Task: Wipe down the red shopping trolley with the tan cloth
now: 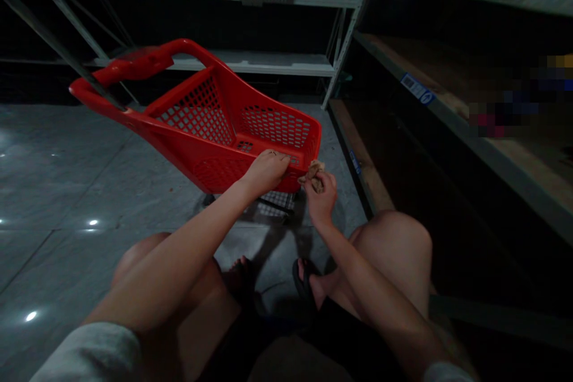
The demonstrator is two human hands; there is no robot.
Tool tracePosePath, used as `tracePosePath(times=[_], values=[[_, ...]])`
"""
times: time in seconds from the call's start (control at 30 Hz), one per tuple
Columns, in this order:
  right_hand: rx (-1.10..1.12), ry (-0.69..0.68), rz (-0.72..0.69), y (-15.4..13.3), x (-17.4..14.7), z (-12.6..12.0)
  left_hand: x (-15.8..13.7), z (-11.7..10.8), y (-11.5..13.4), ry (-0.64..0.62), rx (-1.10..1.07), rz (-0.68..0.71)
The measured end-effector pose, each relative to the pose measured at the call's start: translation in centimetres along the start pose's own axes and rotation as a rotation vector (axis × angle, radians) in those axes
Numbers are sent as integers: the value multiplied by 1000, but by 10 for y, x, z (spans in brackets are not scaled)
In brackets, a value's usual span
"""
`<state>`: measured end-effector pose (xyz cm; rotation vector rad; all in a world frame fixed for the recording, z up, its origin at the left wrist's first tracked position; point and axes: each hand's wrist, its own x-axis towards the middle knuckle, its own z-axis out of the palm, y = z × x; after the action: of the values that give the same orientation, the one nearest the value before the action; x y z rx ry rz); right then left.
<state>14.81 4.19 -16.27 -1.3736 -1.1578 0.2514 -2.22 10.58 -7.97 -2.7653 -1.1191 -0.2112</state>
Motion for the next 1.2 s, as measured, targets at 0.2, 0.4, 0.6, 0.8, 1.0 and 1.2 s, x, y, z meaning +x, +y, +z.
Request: tracePosePath(times=[0.2,0.4,0.6,0.8,1.0,1.2], values=[[-1,11,-6,17,-4,5,4,1,7,6,9,-45],[179,-148,410,64,-29,35,4,-3,10,-9,-4,-68],[214,-49,386,39,-2,21,0,-31,-12,-57,-92,-48],[61,92,-25,-8,12,0,-18,-47,-45,-216,-38,-239],[42,38,-16,-10,3,17,-21,-31,-34,-146,-21,-233],[83,27,-22,-23,12,30,-8,-19,-20,-63,42,-274]])
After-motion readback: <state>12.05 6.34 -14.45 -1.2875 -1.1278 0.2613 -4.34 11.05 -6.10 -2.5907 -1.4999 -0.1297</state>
